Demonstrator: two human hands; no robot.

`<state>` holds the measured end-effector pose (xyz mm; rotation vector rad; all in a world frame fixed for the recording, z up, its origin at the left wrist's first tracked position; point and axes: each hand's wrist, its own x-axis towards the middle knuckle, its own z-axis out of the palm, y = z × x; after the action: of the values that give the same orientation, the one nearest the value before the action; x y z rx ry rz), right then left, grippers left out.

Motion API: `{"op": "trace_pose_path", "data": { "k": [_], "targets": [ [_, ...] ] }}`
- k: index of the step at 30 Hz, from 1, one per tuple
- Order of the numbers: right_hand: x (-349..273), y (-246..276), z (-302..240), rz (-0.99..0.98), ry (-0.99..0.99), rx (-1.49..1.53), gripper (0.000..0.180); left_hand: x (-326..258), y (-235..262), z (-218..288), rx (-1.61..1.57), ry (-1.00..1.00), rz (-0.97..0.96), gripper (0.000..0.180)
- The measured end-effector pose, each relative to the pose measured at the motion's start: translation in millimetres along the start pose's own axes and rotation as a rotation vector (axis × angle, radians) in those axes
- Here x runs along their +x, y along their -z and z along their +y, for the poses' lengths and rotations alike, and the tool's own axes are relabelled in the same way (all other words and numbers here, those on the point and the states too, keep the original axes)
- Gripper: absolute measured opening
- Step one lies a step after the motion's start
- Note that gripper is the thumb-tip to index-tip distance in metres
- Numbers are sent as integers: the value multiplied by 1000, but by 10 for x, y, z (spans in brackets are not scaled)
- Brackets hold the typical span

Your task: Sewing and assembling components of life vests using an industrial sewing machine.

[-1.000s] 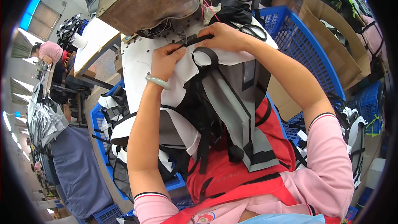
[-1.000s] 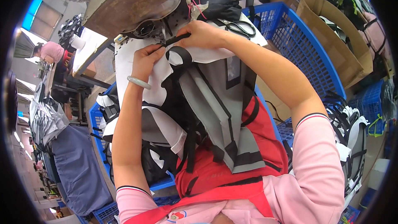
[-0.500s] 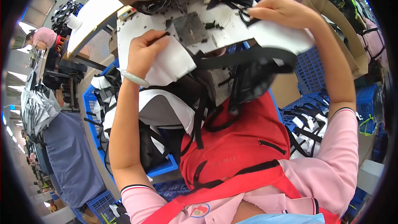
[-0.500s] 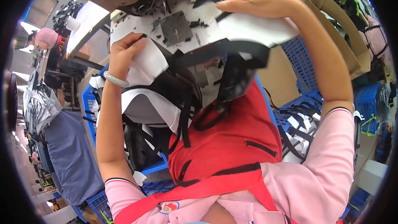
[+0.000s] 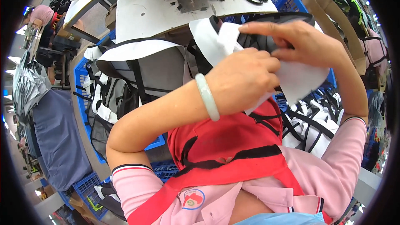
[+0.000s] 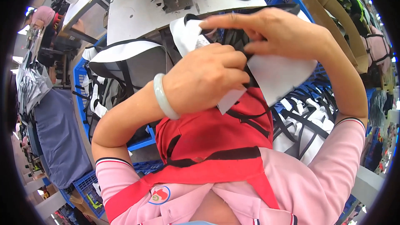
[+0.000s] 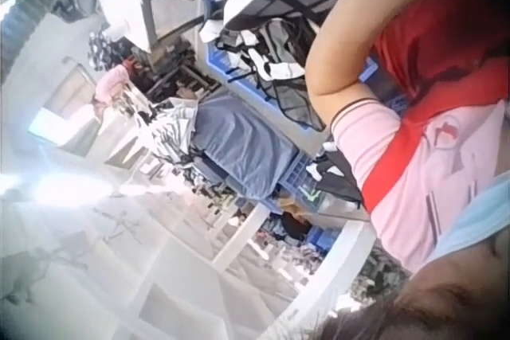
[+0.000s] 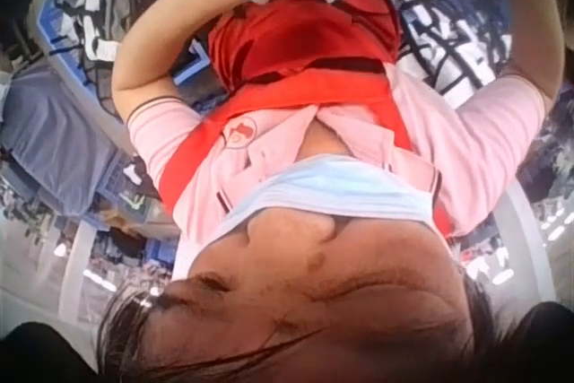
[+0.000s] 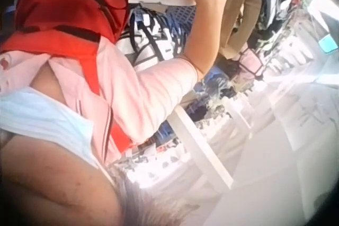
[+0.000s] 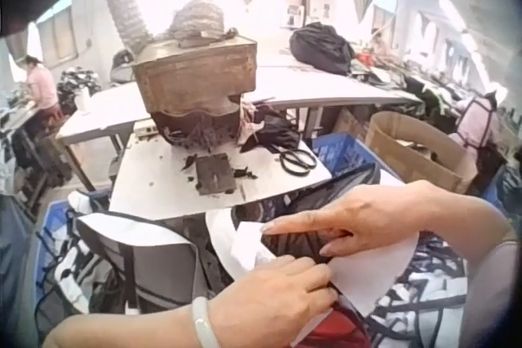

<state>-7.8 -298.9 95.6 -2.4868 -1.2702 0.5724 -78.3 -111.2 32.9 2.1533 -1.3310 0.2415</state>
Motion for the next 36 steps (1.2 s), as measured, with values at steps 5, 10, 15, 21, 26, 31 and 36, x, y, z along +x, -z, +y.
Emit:
{"op": "trace_pose_path", "data": {
  "k": [5, 10, 15, 21, 26, 31, 36],
  "targets": [
    [118, -449, -38, -8, 221, 149, 51, 93, -301, 343, -85, -192, 232, 13],
    [-127, -570, 225, 210, 269, -109, 25, -398, -349, -714, -375, 487, 787, 27],
    [-577, -300, 537, 296, 180, -364, 24, -1366, -557, -1265, 532, 560, -503, 13],
    [-877, 75, 593, 558, 71, -244, 29, -1695, -631, -771, 545, 535, -866, 21],
    [-860, 43, 713, 663, 196, -308, 45, -1586, -777, -565, 38, 555, -626, 21],
    [-989, -54, 789, 802, 190, -198, 48, -1673, -588, -817, 4, 885, -612, 34],
    [-969, -650, 1117, 613, -133, -193, 32, -2040, 229, -1173, -850, 1489, 349, 18]
  ]
}}
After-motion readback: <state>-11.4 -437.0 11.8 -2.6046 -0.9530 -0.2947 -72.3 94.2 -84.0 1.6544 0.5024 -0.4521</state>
